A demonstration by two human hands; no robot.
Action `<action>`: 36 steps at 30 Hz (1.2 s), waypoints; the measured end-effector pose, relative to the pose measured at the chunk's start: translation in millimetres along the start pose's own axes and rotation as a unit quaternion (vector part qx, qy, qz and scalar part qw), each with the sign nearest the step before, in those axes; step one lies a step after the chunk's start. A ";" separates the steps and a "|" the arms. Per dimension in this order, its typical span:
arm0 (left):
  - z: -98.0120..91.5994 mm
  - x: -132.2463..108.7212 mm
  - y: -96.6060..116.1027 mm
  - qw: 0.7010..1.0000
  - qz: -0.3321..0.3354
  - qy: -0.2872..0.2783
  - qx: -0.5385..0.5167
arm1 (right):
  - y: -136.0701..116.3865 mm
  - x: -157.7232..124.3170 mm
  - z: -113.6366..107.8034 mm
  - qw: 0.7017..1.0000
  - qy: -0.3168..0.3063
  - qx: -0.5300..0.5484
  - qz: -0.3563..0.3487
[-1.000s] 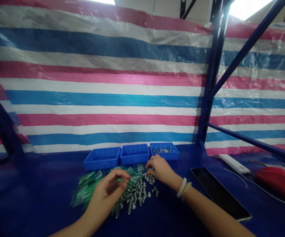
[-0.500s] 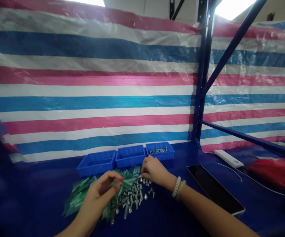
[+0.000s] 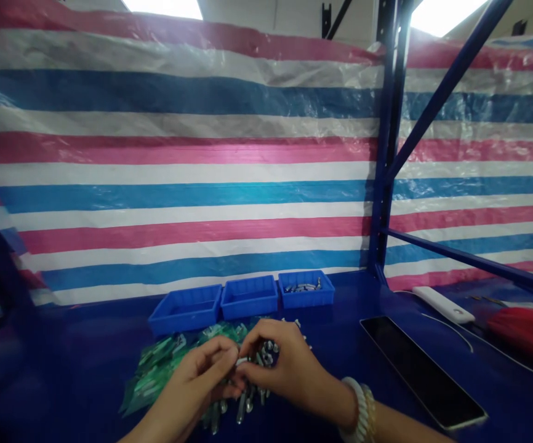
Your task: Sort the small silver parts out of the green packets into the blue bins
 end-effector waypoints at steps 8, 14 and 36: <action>-11.0 -9.3 40.2 0.957 0.205 0.076 0.189 | 36.8 -4.2 9.4 0.957 -0.035 0.218 0.187; 10.1 -33.1 63.1 0.831 0.399 0.078 0.380 | 52.0 -12.5 22.4 0.937 -0.092 0.240 0.238; -16.9 -22.0 66.0 0.840 0.320 0.170 0.404 | 23.4 7.0 -4.2 0.968 -0.141 -0.209 -0.016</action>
Point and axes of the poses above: each hand's wrist, its own x-axis towards the middle knuckle, its own z-axis out of the palm, y = z × x, the point moved 9 cm from there along x, towards the middle knuckle, and after that the axes turned 12 degrees about x, right-handed, at the moved point
